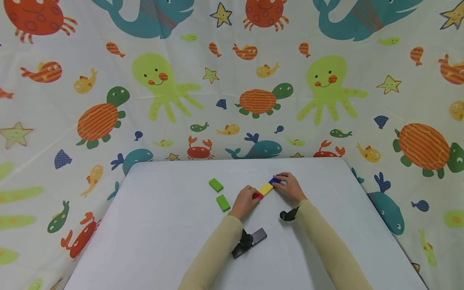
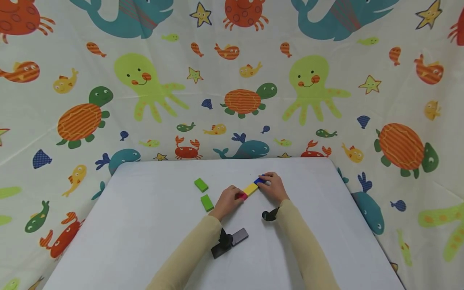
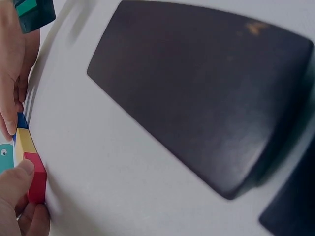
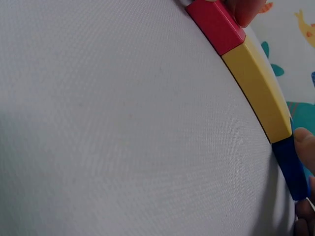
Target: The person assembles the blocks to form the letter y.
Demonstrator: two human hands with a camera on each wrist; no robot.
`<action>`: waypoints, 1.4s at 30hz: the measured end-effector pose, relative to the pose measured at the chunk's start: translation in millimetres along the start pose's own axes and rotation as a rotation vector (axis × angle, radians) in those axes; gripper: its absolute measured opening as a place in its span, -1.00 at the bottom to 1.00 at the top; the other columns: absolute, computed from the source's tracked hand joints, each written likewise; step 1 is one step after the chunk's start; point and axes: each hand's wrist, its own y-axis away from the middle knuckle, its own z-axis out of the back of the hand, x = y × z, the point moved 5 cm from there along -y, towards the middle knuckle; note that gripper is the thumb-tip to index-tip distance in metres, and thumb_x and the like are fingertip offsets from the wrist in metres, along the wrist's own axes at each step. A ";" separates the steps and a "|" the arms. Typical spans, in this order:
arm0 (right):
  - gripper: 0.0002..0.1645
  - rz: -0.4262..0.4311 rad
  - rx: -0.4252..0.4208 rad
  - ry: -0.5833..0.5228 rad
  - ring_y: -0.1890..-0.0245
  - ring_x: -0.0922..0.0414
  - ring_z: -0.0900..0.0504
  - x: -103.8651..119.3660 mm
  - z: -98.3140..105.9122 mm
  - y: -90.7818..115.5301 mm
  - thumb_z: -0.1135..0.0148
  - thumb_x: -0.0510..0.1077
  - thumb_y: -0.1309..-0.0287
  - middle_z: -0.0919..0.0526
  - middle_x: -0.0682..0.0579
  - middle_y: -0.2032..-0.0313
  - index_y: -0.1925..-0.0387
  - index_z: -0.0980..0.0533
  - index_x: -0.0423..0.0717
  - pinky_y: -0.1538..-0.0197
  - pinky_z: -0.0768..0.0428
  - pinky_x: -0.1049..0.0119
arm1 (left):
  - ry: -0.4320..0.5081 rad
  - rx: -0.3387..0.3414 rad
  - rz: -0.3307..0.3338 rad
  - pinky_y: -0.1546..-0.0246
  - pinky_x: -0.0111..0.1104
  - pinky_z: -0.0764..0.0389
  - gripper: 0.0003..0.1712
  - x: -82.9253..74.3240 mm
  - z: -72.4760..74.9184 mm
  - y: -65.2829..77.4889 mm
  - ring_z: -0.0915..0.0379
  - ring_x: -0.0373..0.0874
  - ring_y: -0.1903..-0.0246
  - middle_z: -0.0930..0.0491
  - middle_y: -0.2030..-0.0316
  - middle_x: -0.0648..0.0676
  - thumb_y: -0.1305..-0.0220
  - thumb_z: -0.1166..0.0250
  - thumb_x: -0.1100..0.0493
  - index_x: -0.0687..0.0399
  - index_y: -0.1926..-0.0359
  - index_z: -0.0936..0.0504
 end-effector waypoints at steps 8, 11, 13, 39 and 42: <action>-0.44 -0.016 0.010 -0.011 -0.23 -0.23 -0.31 -4.7 0.4 1.3 -0.31 -0.01 -0.24 -0.38 -0.28 -0.20 -0.21 -0.52 -0.16 -0.28 -0.28 -0.18 | 0.007 -0.009 -0.009 0.09 -0.37 -0.55 -0.79 -0.7 -1.8 1.8 -0.41 -0.19 0.28 -0.52 0.22 0.04 -0.22 -0.40 0.19 0.14 0.12 -0.71; -0.43 -0.016 0.007 -0.010 -0.23 -0.23 -0.31 -4.8 0.3 1.6 -0.31 0.01 -0.24 -0.38 -0.28 -0.19 -0.21 -0.52 -0.16 -0.28 -0.28 -0.18 | 0.007 -0.009 -0.009 0.09 -0.37 -0.55 -0.79 0.0 -2.8 1.8 -0.41 -0.19 0.28 -0.52 0.22 0.03 -0.22 -0.40 0.19 0.14 0.12 -0.71; -0.43 -0.013 0.003 -0.012 -0.23 -0.24 -0.31 -4.4 0.5 2.0 -0.32 0.01 -0.23 -0.38 -0.29 -0.19 -0.20 -0.53 -0.16 -0.27 -0.28 -0.19 | 0.008 -0.009 -0.004 0.08 -0.37 -0.55 -0.78 0.3 -3.3 1.9 -0.41 -0.19 0.27 -0.52 0.22 0.03 -0.22 -0.40 0.18 0.13 0.12 -0.71; -0.46 0.035 -0.023 -0.013 -0.21 -0.24 -0.32 3.2 1.7 6.5 -0.33 -0.04 -0.22 -0.41 -0.30 -0.17 -0.17 -0.54 -0.21 -0.27 -0.27 -0.21 | 0.010 -0.010 0.013 0.06 -0.36 -0.55 -0.77 -0.3 -4.0 2.5 -0.41 -0.18 0.25 -0.51 0.21 0.02 -0.23 -0.39 0.17 0.12 0.10 -0.70; -0.47 0.034 -0.024 -0.015 -0.21 -0.23 -0.32 2.5 1.3 6.1 -0.34 -0.05 -0.21 -0.41 -0.29 -0.17 -0.17 -0.54 -0.20 -0.27 -0.26 -0.20 | 0.014 -0.011 0.012 0.05 -0.36 -0.55 -0.77 0.2 -4.3 2.5 -0.41 -0.18 0.25 -0.51 0.21 0.02 -0.23 -0.39 0.17 0.12 0.10 -0.69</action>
